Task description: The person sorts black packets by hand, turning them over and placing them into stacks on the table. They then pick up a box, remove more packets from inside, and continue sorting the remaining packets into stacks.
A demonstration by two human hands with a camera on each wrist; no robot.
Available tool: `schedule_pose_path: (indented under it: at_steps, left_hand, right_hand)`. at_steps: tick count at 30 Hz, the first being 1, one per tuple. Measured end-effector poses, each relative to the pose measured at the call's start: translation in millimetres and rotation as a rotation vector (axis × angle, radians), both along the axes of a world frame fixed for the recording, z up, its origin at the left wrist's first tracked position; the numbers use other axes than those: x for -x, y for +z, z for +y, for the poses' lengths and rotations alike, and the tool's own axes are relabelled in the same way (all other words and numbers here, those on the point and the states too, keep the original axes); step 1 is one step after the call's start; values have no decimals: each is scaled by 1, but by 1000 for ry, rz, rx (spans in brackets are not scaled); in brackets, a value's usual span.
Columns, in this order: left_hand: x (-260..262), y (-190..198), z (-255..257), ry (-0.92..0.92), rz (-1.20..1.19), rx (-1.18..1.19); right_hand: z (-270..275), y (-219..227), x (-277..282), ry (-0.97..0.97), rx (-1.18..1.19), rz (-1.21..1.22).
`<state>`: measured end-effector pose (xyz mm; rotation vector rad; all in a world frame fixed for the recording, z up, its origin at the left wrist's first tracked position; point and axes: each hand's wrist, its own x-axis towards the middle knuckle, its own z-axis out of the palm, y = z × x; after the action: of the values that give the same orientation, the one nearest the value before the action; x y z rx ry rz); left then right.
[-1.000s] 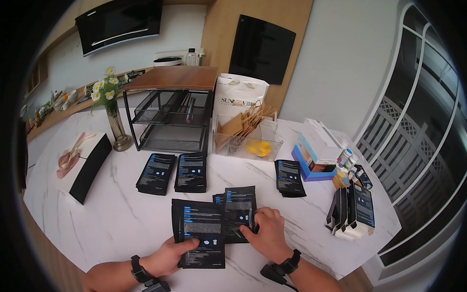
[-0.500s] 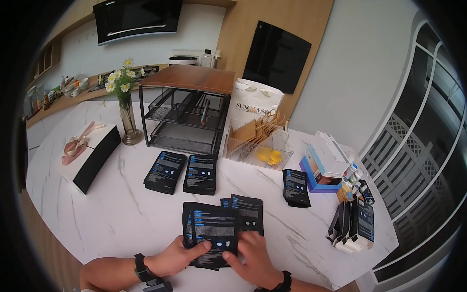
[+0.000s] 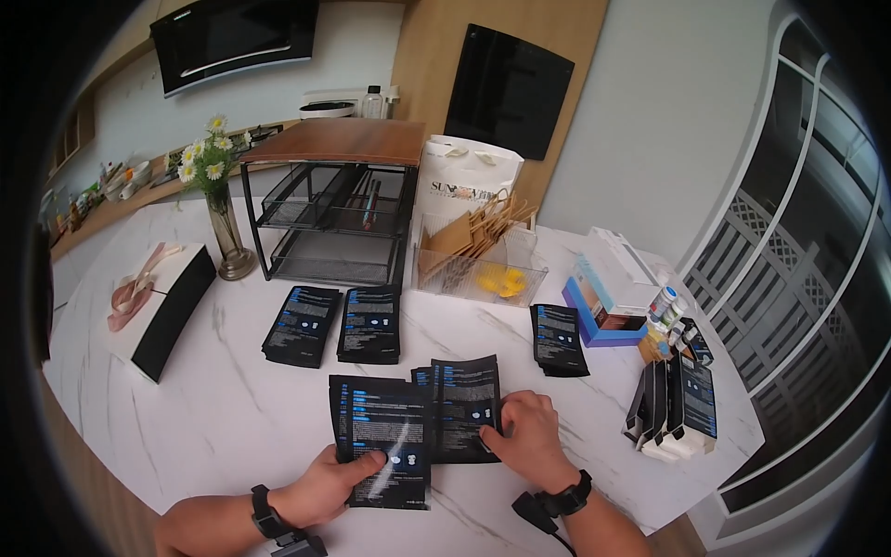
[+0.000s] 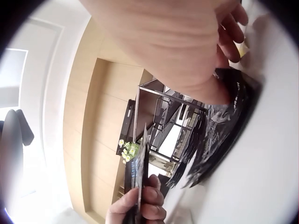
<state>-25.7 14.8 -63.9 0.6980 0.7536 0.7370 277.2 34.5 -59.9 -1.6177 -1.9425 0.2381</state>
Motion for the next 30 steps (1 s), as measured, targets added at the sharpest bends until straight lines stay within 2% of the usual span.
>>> schedule_pose_path:
  at_steps: [2,4,5,8,10,12,14,16,18,19,22,27,29,30]
  left_hand:
    - [0,-2,0,1,13,-25]
    - [0,2,-2,-7,45,-48]
    - [0,6,-2,-15,80,-69]
    - [-1,16,-4,-29,157,-130]
    - [-4,20,-5,-18,149,-184]
    - [-2,21,-4,-81,233,-265]
    - [-7,-5,0,-71,136,-352]
    - [-3,10,-3,-72,126,-354]
    - [0,28,-4,-67,90,-74]
    - [-2,10,1,-108,-73,-68]
    - [-1,5,3,-79,-210,14]
    - [-3,-4,3,-62,-121,-10]
    - [-7,-10,4,20,93,-39]
    - [-6,-6,2,18,93,-37]
  right_hand:
    - [-2,0,3,-19,-19,-34]
    - [-5,6,14,-159,-191,-21]
    - [-5,9,18,-147,-195,-27]
    - [-14,13,30,-48,-293,24]
    - [-29,18,39,325,-73,72]
    - [-44,17,53,427,22,52]
    - [-46,22,65,438,43,34]
    - [-44,11,52,214,-53,179]
    - [-23,4,35,161,-144,198]
    - [-14,5,27,115,-151,173]
    - [0,2,8,42,-156,130]
    - [3,-7,7,47,-141,72]
    - [1,-9,9,43,-89,21]
    - [1,-10,9,41,-88,21]
